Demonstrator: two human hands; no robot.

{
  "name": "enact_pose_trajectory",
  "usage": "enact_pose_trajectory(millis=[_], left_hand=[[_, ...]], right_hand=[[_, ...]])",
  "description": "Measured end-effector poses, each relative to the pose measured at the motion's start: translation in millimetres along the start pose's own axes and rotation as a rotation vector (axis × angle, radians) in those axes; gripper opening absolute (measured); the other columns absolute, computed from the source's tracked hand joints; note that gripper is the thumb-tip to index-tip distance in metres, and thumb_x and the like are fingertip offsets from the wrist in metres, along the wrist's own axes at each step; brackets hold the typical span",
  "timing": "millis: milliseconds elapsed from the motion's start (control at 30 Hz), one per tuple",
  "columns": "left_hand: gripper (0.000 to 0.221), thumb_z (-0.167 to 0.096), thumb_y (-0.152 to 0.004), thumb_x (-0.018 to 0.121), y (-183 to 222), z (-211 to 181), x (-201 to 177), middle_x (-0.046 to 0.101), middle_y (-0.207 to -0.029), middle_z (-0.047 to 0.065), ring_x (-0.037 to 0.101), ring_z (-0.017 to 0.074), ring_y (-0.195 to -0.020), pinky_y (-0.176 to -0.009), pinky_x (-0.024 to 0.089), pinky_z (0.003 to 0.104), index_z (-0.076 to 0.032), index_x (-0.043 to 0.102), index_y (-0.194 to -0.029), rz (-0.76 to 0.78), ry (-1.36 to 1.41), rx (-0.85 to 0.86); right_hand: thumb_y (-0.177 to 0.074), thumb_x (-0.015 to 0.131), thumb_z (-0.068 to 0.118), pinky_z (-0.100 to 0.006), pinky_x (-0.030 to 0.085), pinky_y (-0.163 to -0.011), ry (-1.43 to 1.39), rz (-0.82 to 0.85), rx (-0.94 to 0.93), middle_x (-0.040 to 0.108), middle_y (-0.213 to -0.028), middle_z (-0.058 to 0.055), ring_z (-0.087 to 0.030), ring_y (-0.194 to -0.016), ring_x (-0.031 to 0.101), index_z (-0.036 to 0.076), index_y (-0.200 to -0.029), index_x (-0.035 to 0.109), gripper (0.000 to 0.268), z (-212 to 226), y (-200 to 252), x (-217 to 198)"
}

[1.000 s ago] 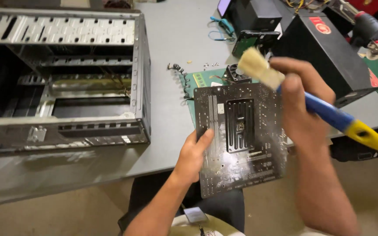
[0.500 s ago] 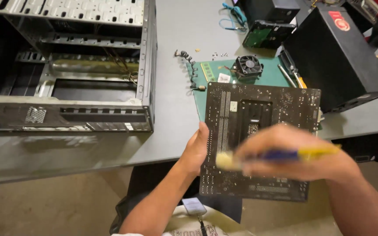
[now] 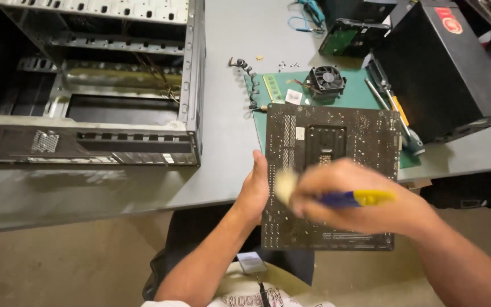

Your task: Dusting a computer motherboard with a brush and inspecting the CPU.

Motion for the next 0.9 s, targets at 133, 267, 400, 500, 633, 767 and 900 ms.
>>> enact_pose_trajectory(millis=[133,267,400,500,633,767,900], left_hand=[[0.124,-0.088,-0.073,0.031,-5,0,-2,0.052,-0.169,0.015,0.053,0.0326,-0.154,-0.120,0.049,0.047,-0.010,0.038,-0.169,0.084,-0.029,0.065],[0.103,-0.072,-0.086,0.051,-27,6,-15,0.054,-0.169,0.014,0.049,0.0256,-0.158,-0.130,0.040,0.042,-0.004,0.049,-0.162,-0.019,0.093,0.159],[0.125,-0.083,-0.069,0.057,-33,11,-26,0.051,-0.171,0.013,0.047,0.0279,-0.159,-0.129,0.039,0.046,-0.003,0.043,-0.164,-0.080,-0.033,0.127],[0.092,-0.069,-0.077,0.073,-36,1,-18,0.068,-0.110,0.006,0.071,0.0226,-0.099,-0.083,0.064,0.038,-0.004,0.059,-0.141,0.097,0.154,0.245],[0.083,-0.058,-0.086,0.068,-34,-3,-24,0.072,-0.140,0.013,0.068,0.0275,-0.128,-0.112,0.053,0.042,-0.004,0.061,-0.149,-0.026,0.152,0.230],[0.103,-0.061,-0.069,0.072,-22,-13,-26,0.066,-0.158,0.008,0.059,0.0266,-0.151,-0.129,0.045,0.045,-0.010,0.054,-0.156,-0.200,0.077,0.105],[0.083,-0.050,-0.078,0.077,-44,-11,-21,0.072,-0.147,0.007,0.066,0.0227,-0.139,-0.123,0.051,0.040,-0.007,0.063,-0.148,-0.192,0.209,0.265]], right_hand=[[-0.100,0.066,0.005,-0.023,0.069,-0.070,-0.031,-0.157,0.140,0.085,-0.099,-0.010,-0.017,-0.083,0.085,0.004,-0.103,0.077,0.011,-21,4,-4],[-0.099,0.067,0.026,-0.033,0.057,-0.061,-0.129,0.229,0.089,0.079,-0.082,0.003,-0.015,-0.068,0.077,0.023,-0.093,0.078,0.012,-4,14,26],[-0.099,0.058,-0.006,-0.025,0.070,-0.075,-0.143,-0.074,-0.075,0.083,-0.105,-0.005,-0.015,-0.090,0.083,0.010,-0.110,0.074,0.024,-23,14,7],[-0.107,0.070,-0.002,-0.046,0.055,-0.094,0.298,-0.514,0.045,0.076,-0.110,-0.021,-0.035,-0.096,0.071,-0.005,-0.113,0.072,0.008,-10,12,-18],[-0.103,0.067,0.015,-0.034,0.059,-0.066,-0.025,0.059,0.069,0.077,-0.092,-0.003,-0.019,-0.076,0.075,0.011,-0.109,0.076,0.012,-10,16,11],[-0.108,0.070,0.025,-0.042,0.057,-0.100,0.361,-0.344,0.383,0.079,-0.125,-0.019,-0.030,-0.109,0.076,-0.004,-0.124,0.076,0.034,-38,55,-23],[-0.097,0.072,0.032,-0.030,0.044,-0.093,-0.523,-0.555,1.551,0.085,-0.100,-0.004,-0.019,-0.092,0.071,0.013,-0.105,0.083,0.023,-33,74,33]])
Point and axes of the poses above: each hand's wrist, its own y-axis away from the middle knuckle, its own x-axis out of the palm, z = x × y, the point moved 6 cm from there along -y, towards the middle knuckle
